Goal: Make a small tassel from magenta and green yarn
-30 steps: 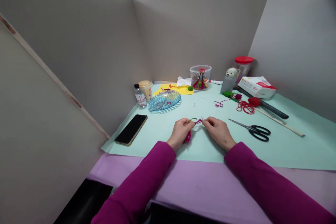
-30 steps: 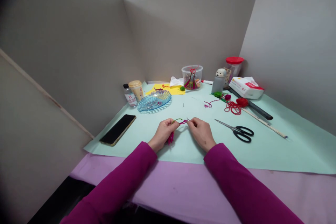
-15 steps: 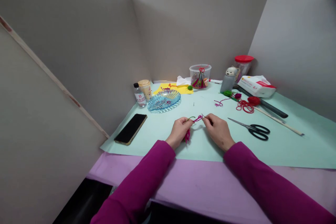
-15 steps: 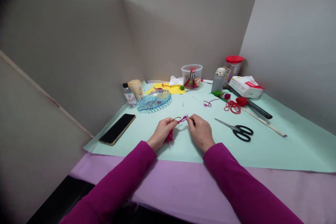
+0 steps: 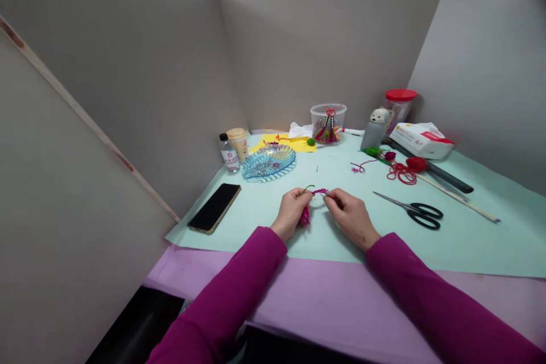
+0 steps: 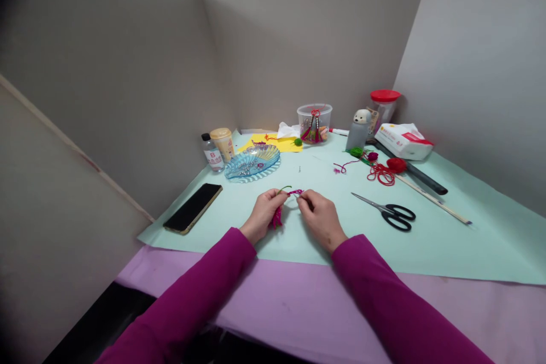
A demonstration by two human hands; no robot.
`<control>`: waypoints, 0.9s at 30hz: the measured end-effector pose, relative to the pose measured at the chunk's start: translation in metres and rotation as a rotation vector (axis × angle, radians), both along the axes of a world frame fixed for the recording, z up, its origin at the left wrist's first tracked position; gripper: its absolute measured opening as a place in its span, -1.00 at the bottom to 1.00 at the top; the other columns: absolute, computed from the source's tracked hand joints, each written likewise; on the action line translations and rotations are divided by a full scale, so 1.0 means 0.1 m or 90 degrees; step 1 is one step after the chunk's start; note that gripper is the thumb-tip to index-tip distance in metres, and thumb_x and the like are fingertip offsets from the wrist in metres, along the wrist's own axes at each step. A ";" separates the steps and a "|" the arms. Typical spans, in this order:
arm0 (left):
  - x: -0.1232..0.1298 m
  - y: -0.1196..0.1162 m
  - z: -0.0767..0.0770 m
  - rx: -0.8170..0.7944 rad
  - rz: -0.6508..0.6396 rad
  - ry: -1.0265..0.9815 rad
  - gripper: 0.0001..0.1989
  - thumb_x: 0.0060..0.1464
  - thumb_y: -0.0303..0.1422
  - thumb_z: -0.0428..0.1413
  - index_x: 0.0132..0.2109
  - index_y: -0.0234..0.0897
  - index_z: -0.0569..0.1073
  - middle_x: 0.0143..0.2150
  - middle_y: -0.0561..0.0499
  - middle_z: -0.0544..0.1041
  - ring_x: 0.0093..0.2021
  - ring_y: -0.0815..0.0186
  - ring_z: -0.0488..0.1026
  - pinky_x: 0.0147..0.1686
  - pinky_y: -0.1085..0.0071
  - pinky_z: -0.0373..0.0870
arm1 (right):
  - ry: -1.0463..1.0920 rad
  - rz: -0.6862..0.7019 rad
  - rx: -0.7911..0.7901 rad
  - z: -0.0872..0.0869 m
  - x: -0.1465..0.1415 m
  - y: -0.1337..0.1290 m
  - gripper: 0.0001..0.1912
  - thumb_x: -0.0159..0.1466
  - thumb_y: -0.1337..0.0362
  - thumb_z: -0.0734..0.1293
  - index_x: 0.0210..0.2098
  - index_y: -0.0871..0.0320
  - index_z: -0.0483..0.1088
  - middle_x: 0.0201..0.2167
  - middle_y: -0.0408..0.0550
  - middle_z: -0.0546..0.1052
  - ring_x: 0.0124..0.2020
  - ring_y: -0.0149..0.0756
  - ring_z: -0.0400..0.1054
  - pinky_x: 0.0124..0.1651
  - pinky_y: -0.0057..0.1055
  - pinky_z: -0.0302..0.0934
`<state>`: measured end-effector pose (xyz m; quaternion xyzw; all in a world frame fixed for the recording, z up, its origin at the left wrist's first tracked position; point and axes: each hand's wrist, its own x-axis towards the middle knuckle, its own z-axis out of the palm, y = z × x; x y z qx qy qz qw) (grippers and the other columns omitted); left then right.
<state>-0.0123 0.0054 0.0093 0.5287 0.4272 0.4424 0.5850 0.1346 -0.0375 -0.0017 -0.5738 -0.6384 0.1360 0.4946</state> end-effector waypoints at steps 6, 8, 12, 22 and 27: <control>0.03 -0.02 0.00 0.016 -0.008 0.014 -0.75 -0.13 -0.22 0.17 -0.45 -0.31 0.32 -0.65 0.18 0.21 -0.67 0.53 0.07 -0.64 0.55 -0.01 | -0.127 0.033 0.038 -0.05 -0.06 0.01 -0.82 0.24 0.27 0.16 -0.40 0.13 0.35 -0.43 -0.12 0.44 -0.38 -0.35 0.29 -0.28 -0.44 0.09; 0.03 -0.02 0.00 0.016 -0.007 0.017 -0.75 -0.13 -0.22 0.17 -0.45 -0.31 0.31 -0.65 0.17 0.21 -0.67 0.53 0.07 -0.64 0.55 -0.01 | -0.141 0.027 0.034 -0.06 -0.05 0.01 -0.83 0.24 0.27 0.15 -0.40 0.13 0.34 -0.42 -0.11 0.45 -0.38 -0.33 0.30 -0.28 -0.43 0.10; 0.03 -0.02 -0.01 0.017 -0.009 0.019 -0.75 -0.11 -0.23 0.15 -0.44 -0.30 0.29 -0.66 0.18 0.20 -0.68 0.54 0.06 -0.65 0.56 -0.01 | -0.162 0.017 0.031 -0.06 -0.05 0.01 -0.82 0.25 0.28 0.15 -0.40 0.13 0.34 -0.41 -0.09 0.47 -0.38 -0.32 0.30 -0.28 -0.42 0.11; 0.04 -0.02 -0.03 0.040 -0.012 0.032 -0.75 -0.12 -0.24 0.17 -0.46 -0.31 0.30 -0.64 0.17 0.21 -0.65 0.54 0.07 -0.65 0.56 -0.04 | -0.274 -0.041 0.035 -0.11 -0.05 0.01 -0.79 0.30 0.26 0.12 -0.35 0.14 0.34 -0.34 -0.03 0.47 -0.32 -0.30 0.34 -0.30 -0.43 0.11; 0.04 -0.01 -0.03 0.032 -0.007 0.014 -0.77 -0.14 -0.25 0.18 -0.41 -0.32 0.35 -0.62 0.17 0.21 -0.65 0.53 0.07 -0.63 0.56 -0.04 | -0.245 -0.015 0.034 -0.10 -0.05 0.01 -0.80 0.28 0.28 0.11 -0.37 0.12 0.33 -0.37 -0.05 0.48 -0.33 -0.31 0.33 -0.29 -0.43 0.12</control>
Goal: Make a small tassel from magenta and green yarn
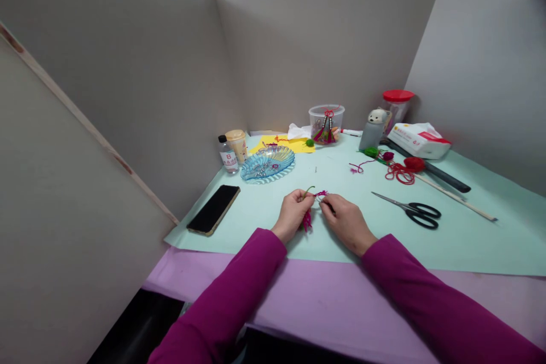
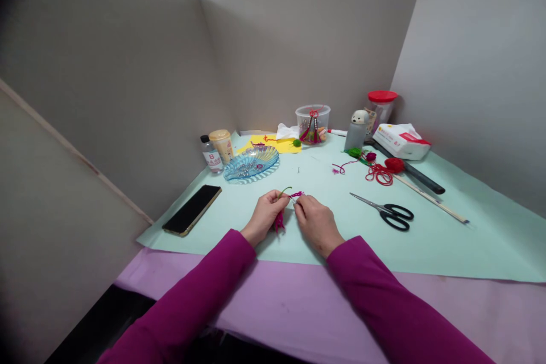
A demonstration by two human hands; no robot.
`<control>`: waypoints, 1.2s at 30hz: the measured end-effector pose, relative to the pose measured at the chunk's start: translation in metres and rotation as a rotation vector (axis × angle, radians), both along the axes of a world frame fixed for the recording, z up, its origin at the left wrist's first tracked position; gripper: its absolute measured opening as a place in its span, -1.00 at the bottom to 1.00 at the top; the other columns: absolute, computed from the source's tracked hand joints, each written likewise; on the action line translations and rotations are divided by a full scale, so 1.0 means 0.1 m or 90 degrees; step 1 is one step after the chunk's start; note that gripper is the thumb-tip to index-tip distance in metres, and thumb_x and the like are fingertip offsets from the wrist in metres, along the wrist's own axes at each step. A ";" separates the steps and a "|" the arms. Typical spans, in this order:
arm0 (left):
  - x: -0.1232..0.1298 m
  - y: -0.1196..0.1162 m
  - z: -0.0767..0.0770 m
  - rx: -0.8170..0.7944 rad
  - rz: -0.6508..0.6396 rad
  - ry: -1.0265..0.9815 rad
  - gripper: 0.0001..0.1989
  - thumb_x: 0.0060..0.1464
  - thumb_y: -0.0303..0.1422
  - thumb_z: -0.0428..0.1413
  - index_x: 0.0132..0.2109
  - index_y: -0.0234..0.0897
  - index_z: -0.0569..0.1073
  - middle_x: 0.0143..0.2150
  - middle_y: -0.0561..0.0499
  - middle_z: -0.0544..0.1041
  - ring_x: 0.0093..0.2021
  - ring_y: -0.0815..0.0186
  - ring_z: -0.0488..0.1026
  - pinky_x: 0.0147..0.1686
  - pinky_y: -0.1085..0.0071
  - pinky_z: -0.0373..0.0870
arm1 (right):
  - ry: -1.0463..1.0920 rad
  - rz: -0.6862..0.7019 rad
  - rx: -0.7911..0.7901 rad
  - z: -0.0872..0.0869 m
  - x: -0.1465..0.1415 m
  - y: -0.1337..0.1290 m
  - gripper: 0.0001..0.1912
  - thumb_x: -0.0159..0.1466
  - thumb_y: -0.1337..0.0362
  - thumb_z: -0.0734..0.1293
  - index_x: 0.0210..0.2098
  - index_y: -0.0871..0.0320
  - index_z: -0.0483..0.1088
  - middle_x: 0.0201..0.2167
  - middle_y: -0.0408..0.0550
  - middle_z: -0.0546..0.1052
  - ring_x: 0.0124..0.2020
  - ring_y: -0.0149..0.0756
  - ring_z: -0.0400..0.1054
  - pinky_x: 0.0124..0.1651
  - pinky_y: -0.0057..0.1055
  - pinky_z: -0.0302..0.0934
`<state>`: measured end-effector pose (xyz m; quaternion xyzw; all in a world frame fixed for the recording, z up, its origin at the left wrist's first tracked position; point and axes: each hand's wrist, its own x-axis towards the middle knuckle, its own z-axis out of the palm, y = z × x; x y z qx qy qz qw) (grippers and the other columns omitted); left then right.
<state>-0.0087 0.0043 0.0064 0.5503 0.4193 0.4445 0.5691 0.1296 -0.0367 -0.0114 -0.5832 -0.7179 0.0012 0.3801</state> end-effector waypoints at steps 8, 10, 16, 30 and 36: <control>0.00 0.00 0.00 0.002 -0.003 0.010 -0.75 -0.15 -0.24 0.18 -0.41 -0.33 0.35 -0.63 0.17 0.21 -0.65 0.53 0.08 -0.64 0.56 -0.05 | 0.007 0.003 -0.005 0.01 0.00 -0.01 -0.80 0.28 0.28 0.12 -0.39 0.13 0.33 -0.38 -0.06 0.47 -0.33 -0.31 0.33 -0.25 -0.42 0.11; 0.00 0.00 0.00 0.002 -0.003 0.011 -0.76 -0.14 -0.25 0.17 -0.41 -0.33 0.35 -0.63 0.17 0.21 -0.65 0.53 0.07 -0.64 0.57 -0.05 | 0.008 0.004 -0.001 0.02 0.00 -0.01 -0.80 0.28 0.28 0.12 -0.39 0.13 0.32 -0.39 -0.07 0.46 -0.34 -0.32 0.32 -0.25 -0.43 0.11; 0.00 -0.01 0.00 0.007 -0.012 0.010 -0.79 -0.12 -0.27 0.15 -0.40 -0.33 0.35 -0.63 0.17 0.20 -0.65 0.54 0.06 -0.64 0.57 -0.05 | -0.003 0.004 -0.011 0.00 0.01 0.00 -0.81 0.27 0.29 0.12 -0.40 0.12 0.31 -0.40 -0.08 0.45 -0.36 -0.32 0.31 -0.27 -0.43 0.11; 0.01 0.00 -0.05 0.030 -0.035 0.029 -0.71 -0.12 -0.19 0.17 -0.46 -0.30 0.28 -0.63 0.17 0.20 -0.64 0.53 0.06 -0.63 0.56 -0.04 | -0.037 -0.065 0.015 -0.03 0.01 0.02 -0.78 0.30 0.25 0.11 -0.35 0.13 0.34 -0.36 -0.05 0.47 -0.33 -0.31 0.33 -0.34 -0.43 0.07; -0.01 -0.03 -0.01 0.022 -0.066 0.043 -0.75 -0.10 -0.23 0.15 -0.44 -0.29 0.27 -0.64 0.18 0.19 -0.65 0.53 0.04 -0.64 0.56 -0.07 | -0.041 -0.123 0.010 0.00 0.13 0.07 -0.77 0.29 0.22 0.12 -0.33 0.13 0.36 -0.34 -0.04 0.48 -0.36 -0.31 0.30 -0.37 -0.42 0.01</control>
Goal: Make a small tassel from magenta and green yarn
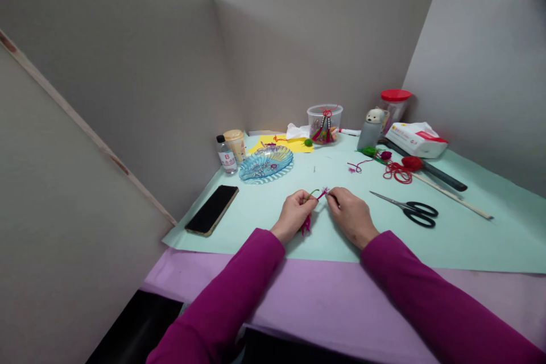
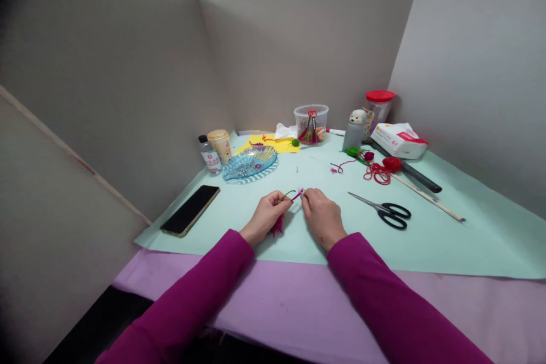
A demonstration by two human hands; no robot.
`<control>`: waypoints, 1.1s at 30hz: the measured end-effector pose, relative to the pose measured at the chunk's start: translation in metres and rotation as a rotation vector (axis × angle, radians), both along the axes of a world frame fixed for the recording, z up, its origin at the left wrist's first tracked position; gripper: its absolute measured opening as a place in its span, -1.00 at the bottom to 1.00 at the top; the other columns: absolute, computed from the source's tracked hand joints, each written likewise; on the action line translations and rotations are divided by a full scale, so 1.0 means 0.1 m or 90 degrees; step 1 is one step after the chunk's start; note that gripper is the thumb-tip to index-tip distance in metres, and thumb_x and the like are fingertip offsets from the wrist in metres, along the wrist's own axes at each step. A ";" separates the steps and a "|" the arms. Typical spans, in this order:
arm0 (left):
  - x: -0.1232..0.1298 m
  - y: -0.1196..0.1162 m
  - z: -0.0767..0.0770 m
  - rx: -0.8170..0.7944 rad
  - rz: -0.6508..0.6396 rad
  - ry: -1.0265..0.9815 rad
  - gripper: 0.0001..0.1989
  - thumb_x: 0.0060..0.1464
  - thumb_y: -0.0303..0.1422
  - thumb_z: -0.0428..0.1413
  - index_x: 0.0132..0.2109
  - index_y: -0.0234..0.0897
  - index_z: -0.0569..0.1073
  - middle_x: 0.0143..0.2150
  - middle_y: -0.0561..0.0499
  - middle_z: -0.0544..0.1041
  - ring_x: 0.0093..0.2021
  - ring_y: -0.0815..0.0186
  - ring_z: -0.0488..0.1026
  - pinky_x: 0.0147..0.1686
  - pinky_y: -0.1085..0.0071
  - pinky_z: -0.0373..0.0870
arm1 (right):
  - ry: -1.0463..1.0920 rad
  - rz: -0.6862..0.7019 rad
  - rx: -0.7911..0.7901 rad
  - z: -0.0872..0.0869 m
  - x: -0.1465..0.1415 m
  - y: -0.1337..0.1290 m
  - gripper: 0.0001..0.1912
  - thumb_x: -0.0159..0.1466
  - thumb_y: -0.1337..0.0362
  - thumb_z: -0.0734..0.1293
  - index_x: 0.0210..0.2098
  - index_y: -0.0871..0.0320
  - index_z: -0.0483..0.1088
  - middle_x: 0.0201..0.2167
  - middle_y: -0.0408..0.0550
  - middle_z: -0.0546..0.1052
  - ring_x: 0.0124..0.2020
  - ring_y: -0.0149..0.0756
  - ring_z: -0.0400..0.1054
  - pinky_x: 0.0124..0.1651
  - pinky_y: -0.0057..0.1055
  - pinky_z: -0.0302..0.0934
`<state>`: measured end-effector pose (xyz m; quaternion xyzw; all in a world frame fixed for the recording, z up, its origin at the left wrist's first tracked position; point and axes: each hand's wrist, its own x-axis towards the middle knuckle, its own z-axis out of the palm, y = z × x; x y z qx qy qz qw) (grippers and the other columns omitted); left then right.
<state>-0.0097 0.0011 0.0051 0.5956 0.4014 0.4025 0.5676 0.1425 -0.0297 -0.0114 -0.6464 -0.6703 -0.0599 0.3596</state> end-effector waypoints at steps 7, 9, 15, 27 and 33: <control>-0.07 -0.01 0.01 -0.028 0.007 0.002 -0.74 -0.13 -0.22 0.16 -0.44 -0.28 0.27 -0.64 0.18 0.21 -0.66 0.53 0.04 -0.66 0.56 -0.08 | 0.149 -0.168 0.033 0.03 0.38 0.11 -0.75 0.22 0.20 0.12 -0.42 0.15 0.37 -0.53 -0.07 0.42 -0.48 -0.30 0.21 -0.39 -0.39 -0.04; -0.07 0.00 0.00 -0.032 0.015 0.002 -0.74 -0.13 -0.22 0.16 -0.44 -0.28 0.28 -0.64 0.18 0.21 -0.67 0.53 0.04 -0.66 0.55 -0.08 | 0.200 -0.144 0.047 0.07 0.37 0.09 -0.75 0.21 0.18 0.13 -0.43 0.15 0.36 -0.56 -0.10 0.40 -0.49 -0.32 0.21 -0.38 -0.40 0.00; -0.03 0.03 0.00 -0.025 0.030 0.003 -0.84 -0.09 -0.30 0.12 -0.40 -0.29 0.35 -0.64 0.16 0.23 -0.67 0.51 0.10 -0.65 0.56 -0.02 | 0.202 0.106 0.011 0.17 -0.01 -0.07 -0.78 0.23 0.21 0.15 -0.44 0.12 0.35 -0.52 -0.15 0.42 -0.49 -0.39 0.23 -0.35 -0.47 0.06; -0.01 0.04 0.00 -0.021 0.031 -0.002 -0.90 -0.11 -0.40 0.06 -0.36 -0.33 0.37 -0.60 0.14 0.25 -0.64 0.52 0.11 -0.65 0.57 0.02 | 0.038 0.166 -0.018 0.05 -0.09 -0.07 -0.79 0.27 0.26 0.12 -0.40 0.12 0.33 -0.43 -0.10 0.43 -0.41 -0.36 0.27 -0.31 -0.45 0.06; -0.01 0.05 -0.02 -0.013 0.022 -0.005 -0.86 -0.10 -0.39 0.08 -0.33 -0.34 0.38 -0.60 0.14 0.26 -0.64 0.52 0.11 -0.65 0.58 0.00 | 0.023 0.148 -0.034 0.06 -0.09 -0.07 -0.80 0.28 0.27 0.12 -0.40 0.13 0.32 -0.43 -0.11 0.43 -0.41 -0.37 0.27 -0.31 -0.45 0.05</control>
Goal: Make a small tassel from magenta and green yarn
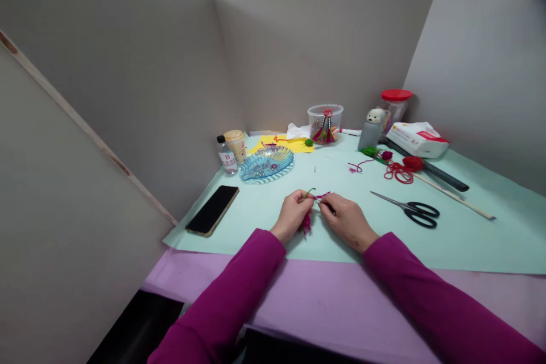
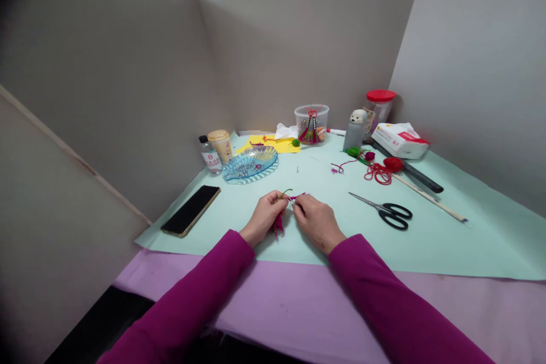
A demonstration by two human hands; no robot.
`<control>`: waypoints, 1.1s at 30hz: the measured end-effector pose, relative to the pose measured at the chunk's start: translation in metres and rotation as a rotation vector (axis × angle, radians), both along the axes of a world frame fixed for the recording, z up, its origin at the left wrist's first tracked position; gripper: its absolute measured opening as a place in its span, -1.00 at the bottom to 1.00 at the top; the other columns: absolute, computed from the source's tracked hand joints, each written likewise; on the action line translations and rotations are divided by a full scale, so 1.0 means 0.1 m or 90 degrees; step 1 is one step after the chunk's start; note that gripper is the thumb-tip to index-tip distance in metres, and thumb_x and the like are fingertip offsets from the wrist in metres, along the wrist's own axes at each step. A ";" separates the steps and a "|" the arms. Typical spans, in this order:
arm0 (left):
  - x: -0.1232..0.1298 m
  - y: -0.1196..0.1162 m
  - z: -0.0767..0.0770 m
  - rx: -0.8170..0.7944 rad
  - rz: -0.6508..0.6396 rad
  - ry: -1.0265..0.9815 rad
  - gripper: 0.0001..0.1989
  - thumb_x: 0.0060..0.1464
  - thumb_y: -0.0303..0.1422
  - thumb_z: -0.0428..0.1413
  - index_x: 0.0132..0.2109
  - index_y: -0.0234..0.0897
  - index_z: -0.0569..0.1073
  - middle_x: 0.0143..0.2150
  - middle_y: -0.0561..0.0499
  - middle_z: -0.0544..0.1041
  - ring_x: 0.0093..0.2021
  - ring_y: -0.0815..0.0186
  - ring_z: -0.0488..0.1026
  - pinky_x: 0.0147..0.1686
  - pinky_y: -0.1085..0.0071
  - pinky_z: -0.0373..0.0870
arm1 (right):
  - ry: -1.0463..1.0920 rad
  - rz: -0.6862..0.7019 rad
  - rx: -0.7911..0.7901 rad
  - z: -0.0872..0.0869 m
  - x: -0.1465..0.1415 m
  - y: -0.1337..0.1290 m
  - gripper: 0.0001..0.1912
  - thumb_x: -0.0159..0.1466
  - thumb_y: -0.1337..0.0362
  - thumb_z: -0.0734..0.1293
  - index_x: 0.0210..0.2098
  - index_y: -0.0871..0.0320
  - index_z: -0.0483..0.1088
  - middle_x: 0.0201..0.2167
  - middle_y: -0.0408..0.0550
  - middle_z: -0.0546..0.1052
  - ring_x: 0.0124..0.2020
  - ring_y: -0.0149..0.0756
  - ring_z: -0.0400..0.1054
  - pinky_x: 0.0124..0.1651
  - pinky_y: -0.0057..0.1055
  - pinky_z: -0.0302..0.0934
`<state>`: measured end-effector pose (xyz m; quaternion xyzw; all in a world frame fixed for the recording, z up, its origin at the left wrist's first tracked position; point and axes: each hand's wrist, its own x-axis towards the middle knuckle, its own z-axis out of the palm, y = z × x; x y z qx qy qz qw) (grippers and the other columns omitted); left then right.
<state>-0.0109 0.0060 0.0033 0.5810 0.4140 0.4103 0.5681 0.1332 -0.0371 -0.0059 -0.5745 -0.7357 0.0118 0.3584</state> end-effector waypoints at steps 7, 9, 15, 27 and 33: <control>0.00 0.01 -0.06 0.024 -0.010 -0.009 -0.87 -0.08 -0.37 0.09 -0.33 -0.33 0.37 -0.59 0.14 0.25 -0.63 0.52 0.12 -0.64 0.57 0.01 | -0.022 -0.017 -0.011 -0.01 0.00 0.00 -0.80 0.29 0.27 0.13 -0.40 0.13 0.32 -0.43 -0.12 0.43 -0.40 -0.36 0.28 -0.32 -0.45 0.04; 0.00 0.02 -0.07 0.033 -0.007 -0.006 -0.87 -0.07 -0.37 0.09 -0.33 -0.33 0.38 -0.59 0.15 0.25 -0.63 0.52 0.11 -0.64 0.57 0.00 | -0.028 -0.016 -0.007 -0.01 0.00 0.00 -0.79 0.29 0.27 0.13 -0.40 0.13 0.33 -0.43 -0.11 0.43 -0.41 -0.36 0.28 -0.32 -0.45 0.04; 0.00 0.02 -0.06 0.026 0.002 -0.007 -0.87 -0.07 -0.38 0.08 -0.32 -0.33 0.38 -0.60 0.15 0.25 -0.64 0.52 0.10 -0.65 0.56 -0.02 | -0.018 -0.015 0.006 -0.01 0.00 0.00 -0.80 0.28 0.27 0.13 -0.39 0.13 0.33 -0.42 -0.11 0.44 -0.41 -0.36 0.29 -0.32 -0.45 0.04; 0.00 0.01 -0.06 0.030 -0.023 -0.006 -0.86 -0.05 -0.35 0.08 -0.31 -0.33 0.38 -0.58 0.14 0.26 -0.63 0.52 0.12 -0.64 0.57 0.03 | -0.006 -0.013 0.016 -0.02 -0.01 0.00 -0.81 0.28 0.28 0.14 -0.41 0.13 0.32 -0.44 -0.12 0.43 -0.41 -0.36 0.29 -0.33 -0.45 0.04; -0.01 0.00 -0.01 0.016 -0.010 0.001 -0.92 -0.07 -0.38 0.06 -0.38 -0.30 0.32 -0.58 0.13 0.29 -0.64 0.51 0.14 -0.64 0.57 0.06 | 0.039 -0.012 0.032 -0.01 0.00 0.00 -0.82 0.27 0.29 0.14 -0.40 0.13 0.32 -0.42 -0.10 0.45 -0.39 -0.35 0.30 -0.29 -0.46 0.08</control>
